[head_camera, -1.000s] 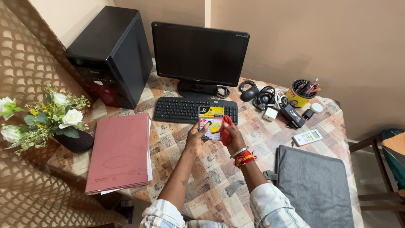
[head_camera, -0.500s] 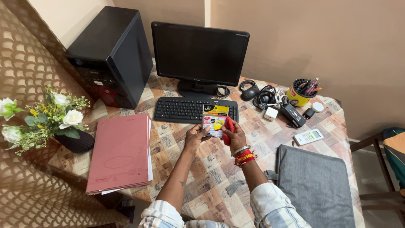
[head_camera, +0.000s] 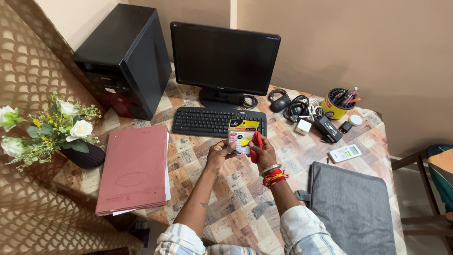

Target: The person cleans a computer desk using a red cloth. They wipe the keyboard, monitor, and computer tower, then proceed to wipe the covers of several pink and green folders on the desk.

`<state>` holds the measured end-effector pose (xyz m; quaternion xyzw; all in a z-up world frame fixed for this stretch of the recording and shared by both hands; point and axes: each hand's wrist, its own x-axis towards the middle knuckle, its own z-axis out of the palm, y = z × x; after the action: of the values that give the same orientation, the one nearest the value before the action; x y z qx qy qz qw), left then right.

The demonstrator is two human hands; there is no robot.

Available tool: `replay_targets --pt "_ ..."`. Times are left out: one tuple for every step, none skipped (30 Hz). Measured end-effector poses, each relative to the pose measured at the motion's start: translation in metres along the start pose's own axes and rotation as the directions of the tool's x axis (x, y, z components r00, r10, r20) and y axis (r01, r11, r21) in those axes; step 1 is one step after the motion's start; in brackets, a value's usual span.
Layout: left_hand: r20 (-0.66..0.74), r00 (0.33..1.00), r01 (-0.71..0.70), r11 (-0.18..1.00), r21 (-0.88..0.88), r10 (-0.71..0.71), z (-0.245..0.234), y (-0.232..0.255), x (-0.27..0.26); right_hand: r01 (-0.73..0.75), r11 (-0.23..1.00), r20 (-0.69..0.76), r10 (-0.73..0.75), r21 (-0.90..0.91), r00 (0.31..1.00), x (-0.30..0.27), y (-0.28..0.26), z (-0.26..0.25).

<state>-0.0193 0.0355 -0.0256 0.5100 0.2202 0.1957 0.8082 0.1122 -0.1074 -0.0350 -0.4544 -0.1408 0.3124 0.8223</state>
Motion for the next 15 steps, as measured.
replay_targets --pt "0.005 1.0 -0.015 1.0 -0.001 0.015 -0.003 -0.004 0.003 0.007 1.0 0.016 -0.007 0.004 1.0 0.0 0.0 -0.001" --pt "0.01 1.0 -0.03 1.0 -0.002 0.03 -0.005 -0.007 0.005 0.014 1.0 0.032 -0.014 0.008 0.999 0.001 0.0 -0.002" --pt "0.015 0.999 -0.045 0.999 -0.003 0.045 -0.008 -0.01 0.007 0.021 1.0 0.048 -0.022 0.012 0.999 0.001 -0.001 -0.003" --pt "0.006 0.999 -0.046 0.999 0.008 0.046 -0.01 -0.013 0.008 0.018 1.0 0.061 -0.018 0.003 0.998 0.002 -0.002 -0.004" --pt "-0.003 0.999 -0.048 0.999 0.02 0.048 -0.012 -0.014 0.008 0.015 1.0 0.074 -0.015 -0.005 0.997 0.003 -0.003 -0.004" --pt "-0.012 0.999 -0.049 0.998 0.031 0.05 -0.013 -0.015 0.008 0.013 1.0 0.086 -0.012 -0.013 0.996 0.004 -0.004 -0.004" --pt "-0.001 0.998 -0.06 0.997 0.049 0.06 -0.014 -0.015 0.008 0.01 1.0 0.091 -0.008 -0.019 0.996 0.003 -0.005 -0.004" --pt "0.01 0.997 -0.071 0.995 0.066 0.07 -0.015 -0.016 0.007 0.008 1.0 0.096 -0.005 -0.025 0.995 0.002 -0.006 -0.003" --pt "0.019 0.996 -0.083 0.993 0.082 0.082 -0.015 -0.015 0.007 0.004 0.999 0.104 -0.001 -0.032 0.995 0.001 -0.007 -0.003" --pt "0.019 0.997 -0.074 0.994 0.077 0.073 -0.014 -0.015 0.007 0.005 0.999 0.095 -0.001 -0.038 0.995 0.001 -0.008 -0.002" --pt "0.018 0.998 -0.066 0.995 0.071 0.065 -0.013 -0.014 0.009 0.005 0.999 0.089 -0.001 -0.044 0.996 0.001 -0.007 -0.001" --pt "0.017 0.998 -0.058 0.996 0.065 0.057 -0.012 -0.013 0.01 0.006 0.999 0.082 -0.001 -0.051 0.997 0.002 -0.007 -0.001" --pt "0.018 0.999 -0.053 0.996 0.069 0.052 -0.012 -0.012 0.011 0.008 0.997 0.091 0.0 -0.082 0.996 0.002 -0.006 -0.002" --pt "0.018 0.999 -0.048 0.996 0.073 0.047 -0.012 -0.011 0.012 0.01 0.994 0.1 0.002 -0.113 0.995 0.002 -0.005 -0.003" --pt "0.021 0.999 -0.043 0.996 0.079 0.041 -0.011 -0.009 0.013 0.014 0.99 0.106 0.001 -0.142 0.994 0.002 -0.005 -0.005"
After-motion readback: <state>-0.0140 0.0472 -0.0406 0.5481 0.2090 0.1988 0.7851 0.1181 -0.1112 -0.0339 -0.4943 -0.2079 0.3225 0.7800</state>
